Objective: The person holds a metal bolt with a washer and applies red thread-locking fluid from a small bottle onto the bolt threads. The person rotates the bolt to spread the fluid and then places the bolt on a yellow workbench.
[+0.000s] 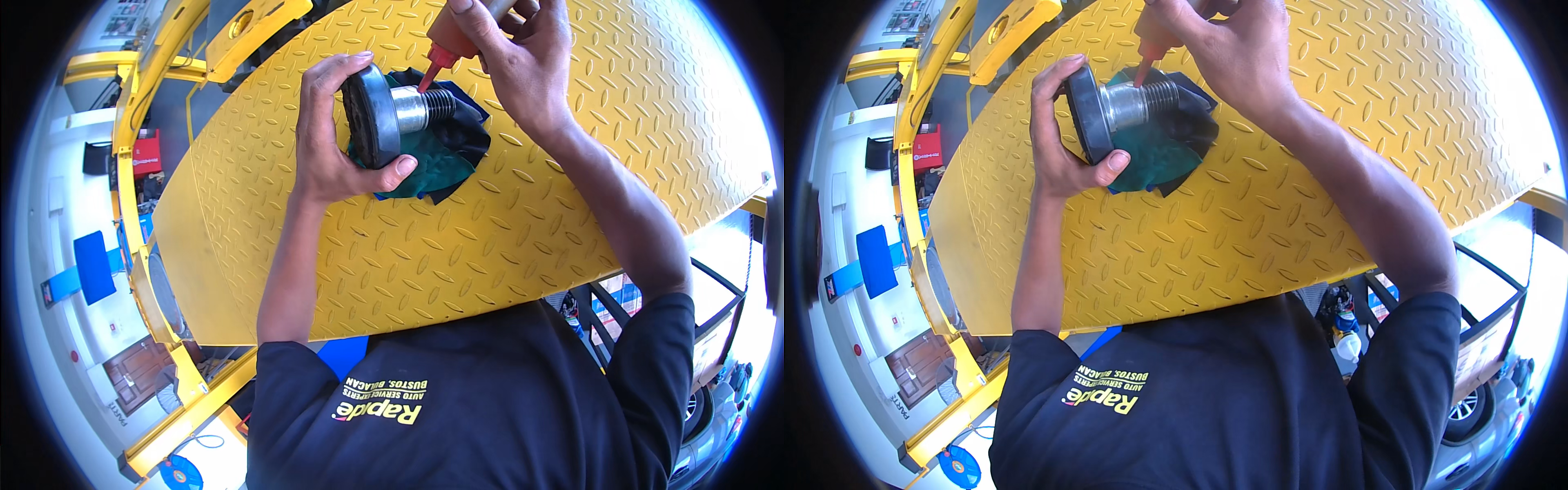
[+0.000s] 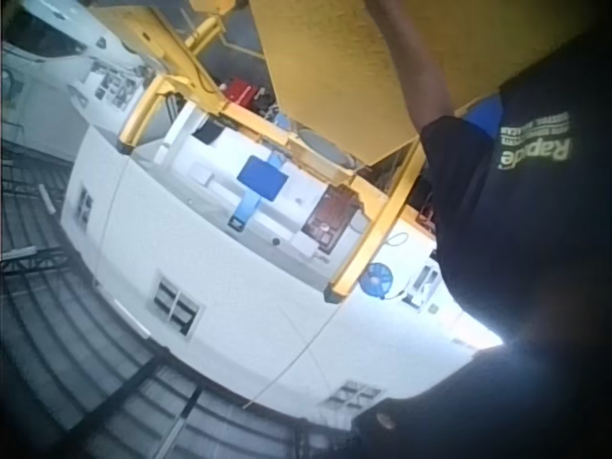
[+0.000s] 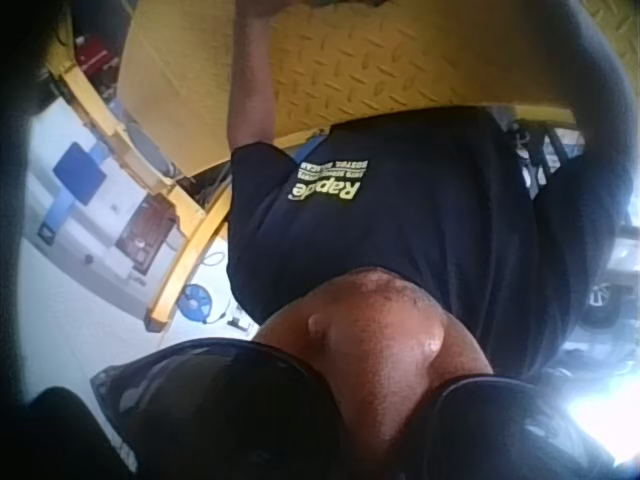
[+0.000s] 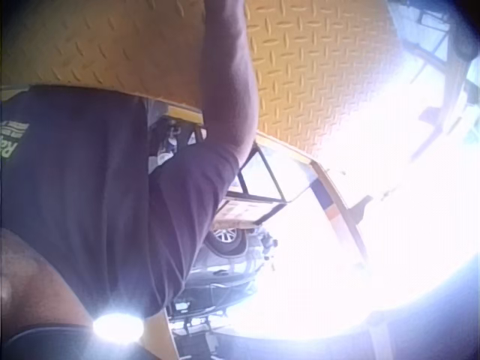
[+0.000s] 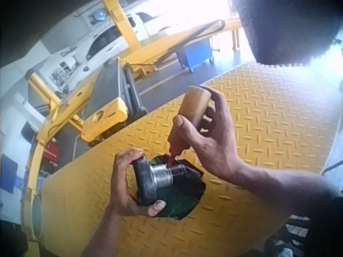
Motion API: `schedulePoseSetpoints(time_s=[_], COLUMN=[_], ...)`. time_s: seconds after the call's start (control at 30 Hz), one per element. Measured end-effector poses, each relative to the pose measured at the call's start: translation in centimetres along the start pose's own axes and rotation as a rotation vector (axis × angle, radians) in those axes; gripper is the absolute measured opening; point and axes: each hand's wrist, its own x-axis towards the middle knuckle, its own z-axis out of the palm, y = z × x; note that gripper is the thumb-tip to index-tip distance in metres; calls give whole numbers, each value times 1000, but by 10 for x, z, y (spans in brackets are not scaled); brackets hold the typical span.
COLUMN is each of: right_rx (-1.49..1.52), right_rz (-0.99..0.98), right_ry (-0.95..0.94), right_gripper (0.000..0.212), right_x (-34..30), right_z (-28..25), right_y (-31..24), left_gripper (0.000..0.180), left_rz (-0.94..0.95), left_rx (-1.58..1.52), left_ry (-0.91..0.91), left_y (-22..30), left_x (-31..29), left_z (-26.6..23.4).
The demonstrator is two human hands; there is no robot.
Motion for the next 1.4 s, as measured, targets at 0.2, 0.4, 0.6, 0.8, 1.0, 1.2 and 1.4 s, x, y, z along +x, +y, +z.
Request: schedulePoseSetpoints(time_s=[0.2,0.4,0.6,0.8,1.0,1.2,1.4], right_rx=[-53,-90,18,21,33,19,60], right_rz=[9,-129,-125,-127,-66,-94,-7], right_ry=[36,42,-5,-22,16,2,24], right_gripper=[78,77,78,74,76,77,77], right_x=[0,1,0,-3,-8,-17,-22], right_z=[4,1,7,3,4,15,29], right_y=[2,20,13,15,10,5,1], left_gripper=[105,112,123,112,100,110,111], left_rz=[-110,-232,-98,104,104,33,85], left_rx=[-36,-138,-133,77,88,105,110], left_ry=[10,22,-63,-42,21,-11,36], left_y=[5,9,-1,3,33,35,26], left_x=[-4,-2,-4,-1,-13,-34,-43], left_z=[4,7,0,1,-1,-9,-1])
